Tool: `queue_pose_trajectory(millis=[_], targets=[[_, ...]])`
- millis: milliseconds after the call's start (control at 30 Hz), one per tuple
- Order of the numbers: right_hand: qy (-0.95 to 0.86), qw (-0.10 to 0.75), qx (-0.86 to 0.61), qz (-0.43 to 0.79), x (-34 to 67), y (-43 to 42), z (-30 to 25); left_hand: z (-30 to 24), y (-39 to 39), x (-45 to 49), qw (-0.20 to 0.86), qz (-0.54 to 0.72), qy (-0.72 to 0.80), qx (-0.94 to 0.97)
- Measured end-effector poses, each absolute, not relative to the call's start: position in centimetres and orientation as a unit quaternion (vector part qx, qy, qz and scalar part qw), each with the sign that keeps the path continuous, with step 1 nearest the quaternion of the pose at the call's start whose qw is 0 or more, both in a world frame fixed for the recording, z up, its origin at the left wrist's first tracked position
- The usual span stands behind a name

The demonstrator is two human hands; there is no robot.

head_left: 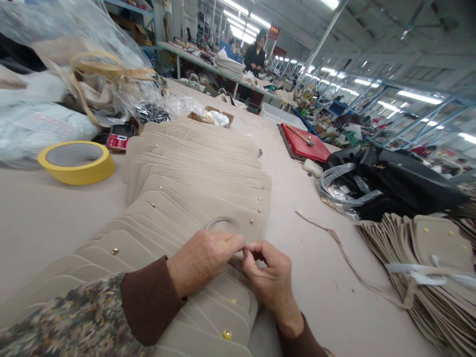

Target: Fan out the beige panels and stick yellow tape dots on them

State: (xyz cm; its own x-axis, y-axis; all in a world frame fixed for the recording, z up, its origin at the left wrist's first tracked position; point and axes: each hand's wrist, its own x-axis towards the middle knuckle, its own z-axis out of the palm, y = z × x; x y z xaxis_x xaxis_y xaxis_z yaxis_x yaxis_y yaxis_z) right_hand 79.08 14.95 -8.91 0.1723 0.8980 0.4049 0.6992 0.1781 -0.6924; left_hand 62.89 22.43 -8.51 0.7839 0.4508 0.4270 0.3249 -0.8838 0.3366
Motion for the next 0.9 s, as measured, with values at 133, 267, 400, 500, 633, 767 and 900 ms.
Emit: queue_pose_trajectory(millis=[133, 267, 400, 500, 633, 767, 900], targets=[[-0.444, 0.494, -0.665, 0.342, 79.0, 15.5, -9.0, -8.5, 22.0, 63.3, 0.107, 0.302, 0.191, 0.928], [-0.330, 0.526, -0.679, 0.392, 80.7, 16.2, -9.6, -8.4, 22.0, 63.5, 0.086, 0.302, 0.189, 0.930], [-0.363, 0.510, -0.691, 0.362, 81.9, 16.6, -10.3, -8.3, 23.4, 63.3, 0.050, 0.204, 0.271, 0.939], [-0.393, 0.483, -0.692, 0.366, 82.0, 16.8, -10.6, -8.1, 24.1, 63.3, 0.046, 0.150, 0.279, 0.947], [-0.396, 0.470, -0.692, 0.380, 82.3, 17.0, -10.7, -7.9, 24.1, 63.4, 0.064, 0.139, 0.268, 0.951], [-0.402, 0.448, -0.681, 0.417, 83.1, 16.7, -10.5, -7.9, 24.0, 63.1, 0.085, 0.129, 0.257, 0.954], [-0.417, 0.385, -0.690, 0.449, 83.1, 16.1, -9.9, -7.5, 24.1, 62.9, 0.096, 0.092, 0.226, 0.965]])
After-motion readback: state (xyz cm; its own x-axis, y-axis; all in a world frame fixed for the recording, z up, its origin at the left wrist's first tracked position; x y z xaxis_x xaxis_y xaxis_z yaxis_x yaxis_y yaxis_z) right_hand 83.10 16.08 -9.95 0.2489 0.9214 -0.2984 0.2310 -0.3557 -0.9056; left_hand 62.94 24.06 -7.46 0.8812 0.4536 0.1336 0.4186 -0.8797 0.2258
